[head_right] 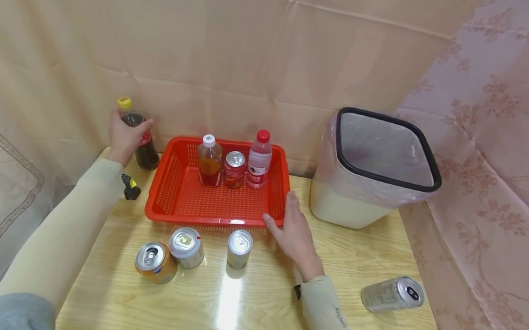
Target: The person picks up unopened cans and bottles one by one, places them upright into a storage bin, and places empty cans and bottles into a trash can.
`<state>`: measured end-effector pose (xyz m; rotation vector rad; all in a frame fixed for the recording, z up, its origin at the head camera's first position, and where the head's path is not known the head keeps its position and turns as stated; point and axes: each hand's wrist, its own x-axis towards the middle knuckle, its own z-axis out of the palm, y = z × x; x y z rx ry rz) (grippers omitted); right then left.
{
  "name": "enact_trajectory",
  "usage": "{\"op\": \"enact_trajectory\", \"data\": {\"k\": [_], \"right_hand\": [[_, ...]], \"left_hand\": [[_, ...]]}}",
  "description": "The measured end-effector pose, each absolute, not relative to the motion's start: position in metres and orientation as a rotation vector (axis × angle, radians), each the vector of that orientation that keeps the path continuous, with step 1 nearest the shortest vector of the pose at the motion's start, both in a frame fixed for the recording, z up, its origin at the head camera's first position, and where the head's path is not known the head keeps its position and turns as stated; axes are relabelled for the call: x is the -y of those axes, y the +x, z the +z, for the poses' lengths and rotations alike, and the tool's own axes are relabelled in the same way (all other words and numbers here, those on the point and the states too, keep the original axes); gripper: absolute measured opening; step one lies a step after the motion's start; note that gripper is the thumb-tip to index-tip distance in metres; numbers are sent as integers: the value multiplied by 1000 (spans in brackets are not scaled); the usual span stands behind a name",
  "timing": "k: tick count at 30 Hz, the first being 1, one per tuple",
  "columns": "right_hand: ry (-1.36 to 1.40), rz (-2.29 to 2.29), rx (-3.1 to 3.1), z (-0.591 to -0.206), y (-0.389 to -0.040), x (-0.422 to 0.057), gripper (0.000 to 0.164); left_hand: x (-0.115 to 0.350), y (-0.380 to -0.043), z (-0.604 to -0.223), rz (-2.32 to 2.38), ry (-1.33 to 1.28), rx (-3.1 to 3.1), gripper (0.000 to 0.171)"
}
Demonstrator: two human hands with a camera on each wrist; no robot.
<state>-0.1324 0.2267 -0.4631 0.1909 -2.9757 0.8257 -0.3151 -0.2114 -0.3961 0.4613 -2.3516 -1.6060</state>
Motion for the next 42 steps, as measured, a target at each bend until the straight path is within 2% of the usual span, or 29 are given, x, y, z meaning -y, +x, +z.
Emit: {"op": "enact_trajectory", "data": {"k": [8, 21, 30, 42], "right_hand": [[198, 815, 2989, -463, -132, -228, 101], [191, 830, 3001, -461, -133, -227, 100], [188, 828, 3006, -461, -133, -229, 102], [224, 822, 2971, -462, -132, -228, 101]], "left_hand": [[211, -312, -399, -1570, 462, 2365, 76], [211, -299, -399, -1387, 445, 2260, 65], [207, -281, -374, -1393, 408, 2072, 56], [194, -249, -328, -1482, 74, 1786, 40]]}}
